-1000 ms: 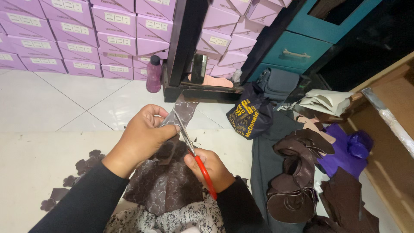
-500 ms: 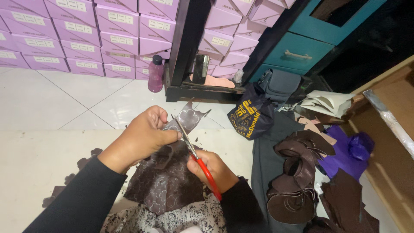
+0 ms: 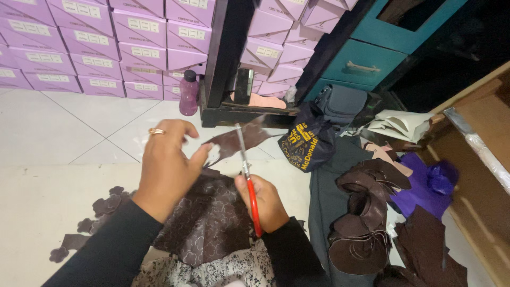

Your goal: The person uses red-handled scissors to cut a dark brown patterned sheet into small cloud-shaped pieces. The cut pieces accumulate on the floor to the left while the person continues cutting along the pre-drawn outlines.

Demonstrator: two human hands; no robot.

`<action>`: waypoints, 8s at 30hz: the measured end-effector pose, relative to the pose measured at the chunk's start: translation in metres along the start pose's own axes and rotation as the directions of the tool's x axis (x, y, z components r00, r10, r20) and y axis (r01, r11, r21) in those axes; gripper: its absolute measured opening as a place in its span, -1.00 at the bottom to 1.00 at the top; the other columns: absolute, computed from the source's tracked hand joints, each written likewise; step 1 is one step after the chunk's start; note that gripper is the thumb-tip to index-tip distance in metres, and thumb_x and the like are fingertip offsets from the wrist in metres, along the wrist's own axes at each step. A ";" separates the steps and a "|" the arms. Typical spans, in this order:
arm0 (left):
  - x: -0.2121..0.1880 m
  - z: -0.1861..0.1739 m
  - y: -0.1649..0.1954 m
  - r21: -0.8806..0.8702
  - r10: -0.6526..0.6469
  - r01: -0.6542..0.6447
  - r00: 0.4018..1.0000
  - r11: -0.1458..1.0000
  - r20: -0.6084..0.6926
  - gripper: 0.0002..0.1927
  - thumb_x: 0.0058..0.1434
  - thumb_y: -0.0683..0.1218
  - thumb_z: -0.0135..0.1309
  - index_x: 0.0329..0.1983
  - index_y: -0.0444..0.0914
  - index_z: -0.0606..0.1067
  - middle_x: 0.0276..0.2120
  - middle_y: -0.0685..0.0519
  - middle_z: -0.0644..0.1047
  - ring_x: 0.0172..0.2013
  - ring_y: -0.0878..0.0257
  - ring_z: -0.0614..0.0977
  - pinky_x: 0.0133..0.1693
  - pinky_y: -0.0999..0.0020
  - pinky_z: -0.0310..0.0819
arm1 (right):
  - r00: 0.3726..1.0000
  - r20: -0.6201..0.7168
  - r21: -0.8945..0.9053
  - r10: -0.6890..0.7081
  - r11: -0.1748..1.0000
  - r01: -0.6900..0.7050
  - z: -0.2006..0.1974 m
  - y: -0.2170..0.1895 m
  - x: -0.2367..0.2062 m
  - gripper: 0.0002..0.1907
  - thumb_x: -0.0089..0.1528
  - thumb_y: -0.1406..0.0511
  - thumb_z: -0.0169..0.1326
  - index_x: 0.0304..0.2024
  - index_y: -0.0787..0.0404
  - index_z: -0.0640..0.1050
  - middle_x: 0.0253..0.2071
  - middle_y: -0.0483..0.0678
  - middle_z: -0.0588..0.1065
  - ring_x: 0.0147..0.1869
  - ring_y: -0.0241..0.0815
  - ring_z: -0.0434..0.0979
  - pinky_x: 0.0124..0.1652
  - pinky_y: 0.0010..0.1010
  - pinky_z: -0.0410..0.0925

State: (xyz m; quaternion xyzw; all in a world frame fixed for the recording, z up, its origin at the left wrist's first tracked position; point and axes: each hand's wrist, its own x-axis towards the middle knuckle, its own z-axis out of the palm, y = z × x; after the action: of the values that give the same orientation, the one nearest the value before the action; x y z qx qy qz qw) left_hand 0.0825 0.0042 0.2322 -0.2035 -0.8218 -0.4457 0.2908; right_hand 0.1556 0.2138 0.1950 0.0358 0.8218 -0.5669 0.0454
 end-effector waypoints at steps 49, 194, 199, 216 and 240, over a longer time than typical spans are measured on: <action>-0.008 0.022 0.014 -0.608 -0.547 0.660 0.735 0.441 0.401 -0.77 0.15 -0.09 0.22 -0.46 -0.38 0.55 -0.46 0.02 0.65 -0.44 0.39 0.58 -0.35 0.50 0.42 | 0.983 0.168 0.289 -0.071 0.957 0.020 0.009 0.002 -0.010 -0.60 0.40 0.03 -0.03 -0.34 0.19 0.37 -0.60 -0.24 0.27 -0.58 -0.44 0.20 -0.56 -0.57 0.12; -0.004 0.025 0.009 -0.664 -0.515 0.741 0.610 0.102 0.602 -0.76 0.10 -0.19 0.25 -0.17 -0.23 0.50 -0.36 0.12 0.61 -0.37 0.39 0.61 -0.37 0.49 0.36 | 0.996 0.058 0.156 -0.073 0.986 0.063 0.015 0.006 -0.009 -0.59 0.37 0.02 -0.01 -0.40 0.18 0.39 -0.64 -0.29 0.21 -0.60 -0.46 0.13 -0.57 -0.54 0.04; -0.003 0.024 0.002 -0.675 -0.452 0.698 0.695 0.238 0.560 -0.78 0.09 -0.24 0.22 -0.18 -0.33 0.52 -0.36 0.06 0.62 -0.38 0.36 0.61 -0.31 0.46 0.49 | 0.991 0.110 0.083 -0.077 0.994 0.068 0.010 0.003 -0.008 -0.61 0.35 -0.01 -0.05 -0.33 0.15 0.42 -0.63 -0.26 0.27 -0.59 -0.45 0.23 -0.55 -0.54 0.14; 0.005 0.011 -0.010 -0.612 -0.441 0.738 0.667 0.283 0.601 -0.64 0.04 -0.28 0.22 -0.11 -0.31 0.40 -0.32 0.04 0.60 -0.37 0.34 0.62 -0.30 0.45 0.51 | 0.976 0.189 0.097 -0.109 0.991 0.092 0.005 0.010 -0.007 -0.54 0.39 -0.02 0.01 -0.37 0.19 0.42 -0.57 -0.30 0.25 -0.53 -0.48 0.17 -0.53 -0.55 0.09; -0.006 0.025 0.011 -0.634 -0.314 0.599 0.799 0.488 0.513 -0.82 0.25 -0.14 0.10 -0.24 -0.36 0.63 -0.41 0.12 0.61 -0.38 0.42 0.57 -0.30 0.49 0.45 | 0.988 0.105 0.211 -0.111 0.974 0.087 0.004 0.011 -0.006 -0.50 0.33 -0.08 0.02 -0.38 0.19 0.41 -0.62 -0.21 0.29 -0.59 -0.40 0.25 -0.55 -0.53 0.14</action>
State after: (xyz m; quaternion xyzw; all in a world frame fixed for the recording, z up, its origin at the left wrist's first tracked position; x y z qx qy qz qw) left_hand 0.0860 0.0306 0.2240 -0.1493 -0.6081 -0.7734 -0.0982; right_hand 0.1625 0.2138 0.1841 -0.0338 0.7554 -0.6516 0.0609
